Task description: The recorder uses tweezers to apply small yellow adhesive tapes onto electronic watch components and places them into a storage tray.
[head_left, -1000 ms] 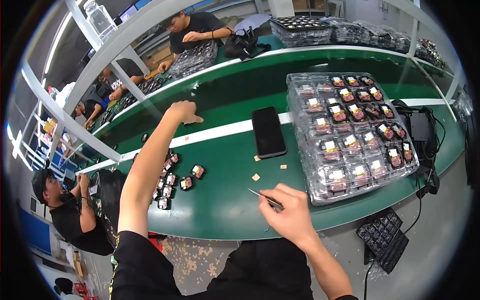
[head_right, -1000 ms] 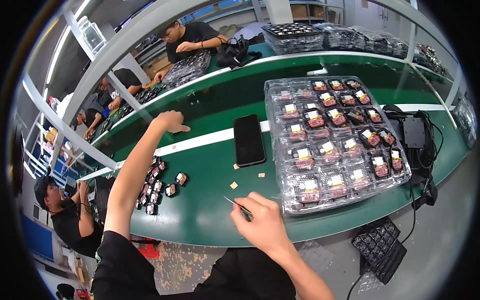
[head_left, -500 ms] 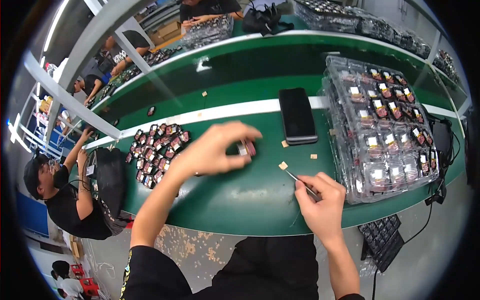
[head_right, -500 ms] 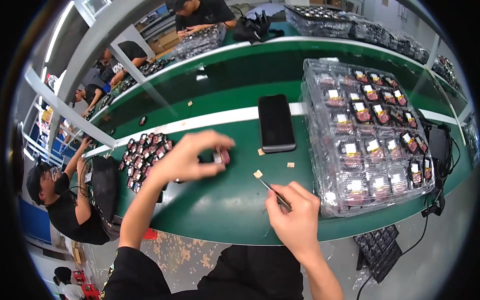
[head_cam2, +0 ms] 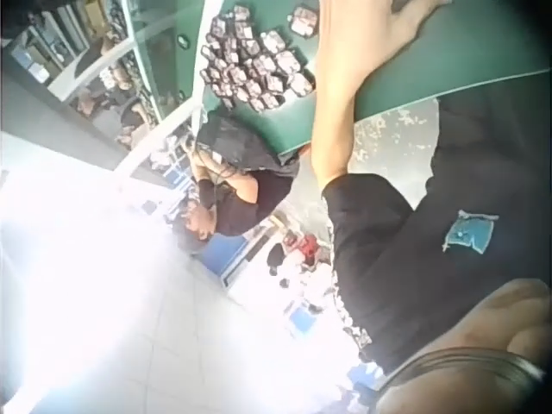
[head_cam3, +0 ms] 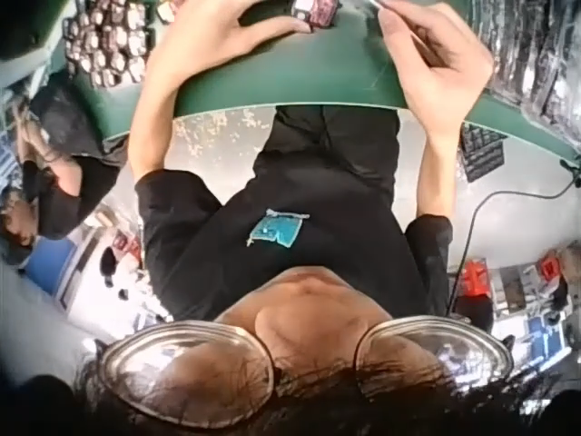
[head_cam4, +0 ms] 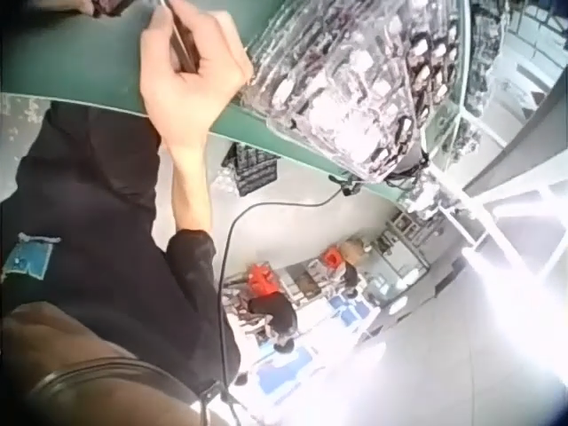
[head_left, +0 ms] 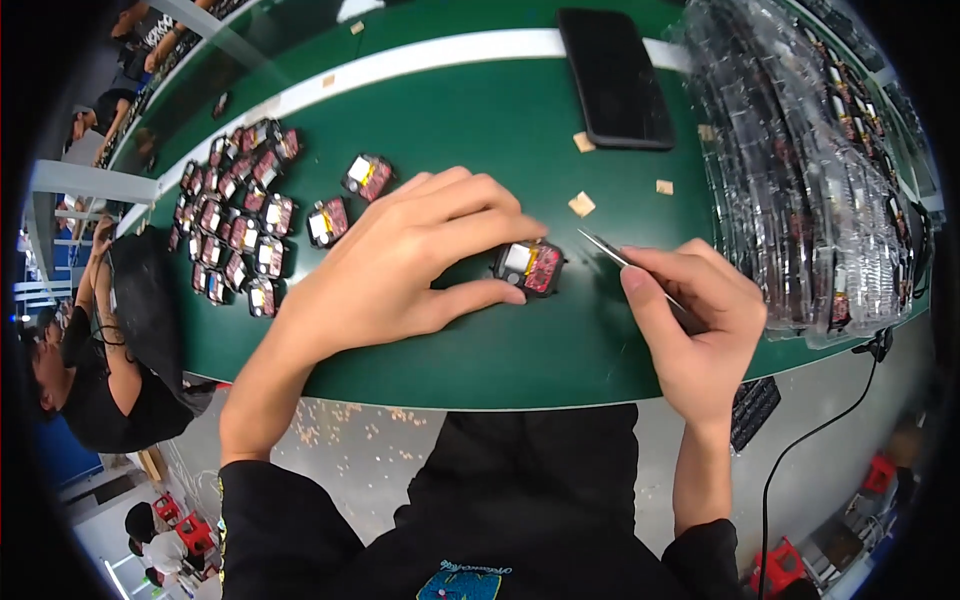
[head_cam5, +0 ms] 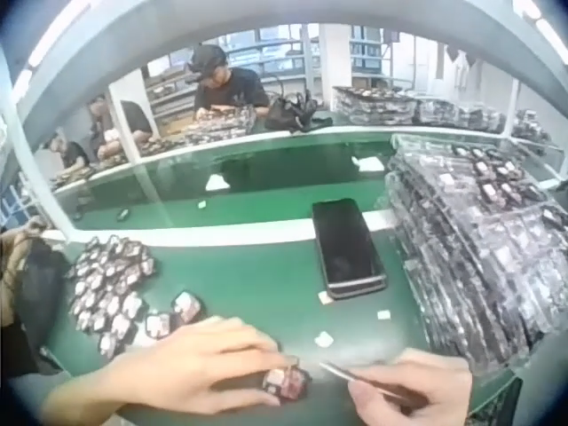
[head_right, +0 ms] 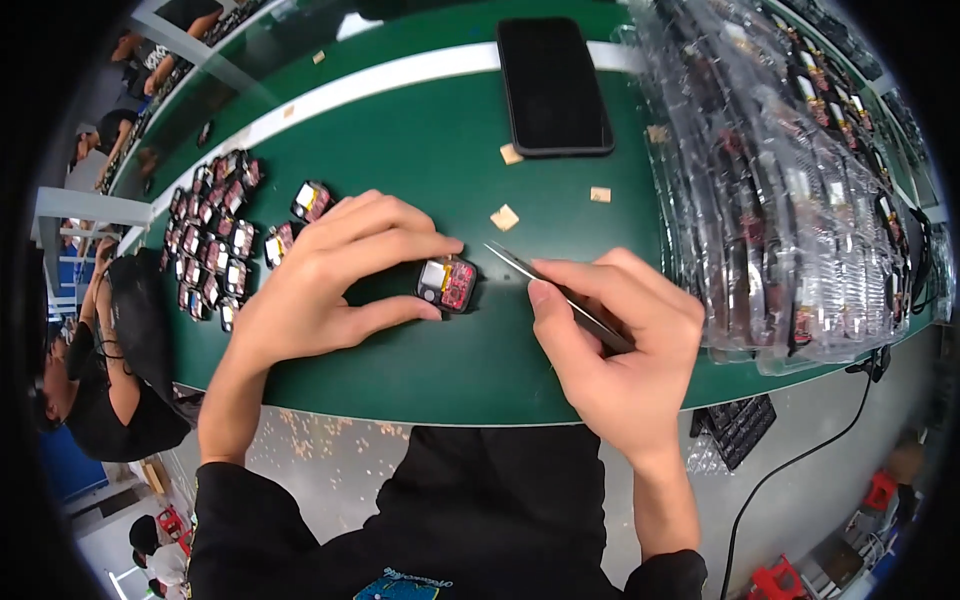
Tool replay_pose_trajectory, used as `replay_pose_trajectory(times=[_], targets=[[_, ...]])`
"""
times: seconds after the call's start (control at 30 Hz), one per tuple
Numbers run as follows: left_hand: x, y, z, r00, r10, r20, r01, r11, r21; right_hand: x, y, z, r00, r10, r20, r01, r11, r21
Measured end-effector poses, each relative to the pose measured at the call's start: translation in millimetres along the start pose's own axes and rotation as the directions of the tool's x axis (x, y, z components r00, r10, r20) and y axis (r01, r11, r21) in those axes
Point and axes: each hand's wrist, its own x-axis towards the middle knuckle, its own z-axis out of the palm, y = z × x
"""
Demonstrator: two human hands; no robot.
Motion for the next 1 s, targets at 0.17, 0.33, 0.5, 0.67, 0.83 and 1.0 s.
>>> replay_pose_trajectory(times=[0.17,0.33,0.5,0.67,0.83,1.0], targets=[[-1.7,1.3,5.2,0.997,-0.039,0.065,0.045,0.995,-0.084,-1.6,0.6,-7.2,0.992,-0.023,0.121,0.017,0.999,0.046],[-0.6,-3.7,7.5,0.998,-0.026,0.051,0.032,0.991,-0.133,1.9,1.2,1.5,0.979,-0.107,0.172,0.121,0.990,-0.073],[0.5,-4.8,7.7,0.996,-0.042,0.075,0.052,0.989,-0.138,2.2,3.2,5.7,0.978,-0.107,0.179,0.123,0.989,-0.081],[1.7,-5.1,6.4,0.997,-0.015,0.075,0.023,0.993,-0.114,1.1,0.0,2.2,0.978,-0.052,0.201,0.074,0.992,-0.103],[3.5,-2.5,8.4,0.995,-0.090,0.043,0.096,0.982,-0.163,-0.4,-0.5,0.4,0.977,-0.122,0.175,0.150,0.976,-0.155],[4.9,-4.1,8.8,0.998,-0.059,0.030,0.062,0.988,-0.143,-1.9,3.7,6.1,0.960,-0.232,0.157,0.261,0.944,-0.204]])
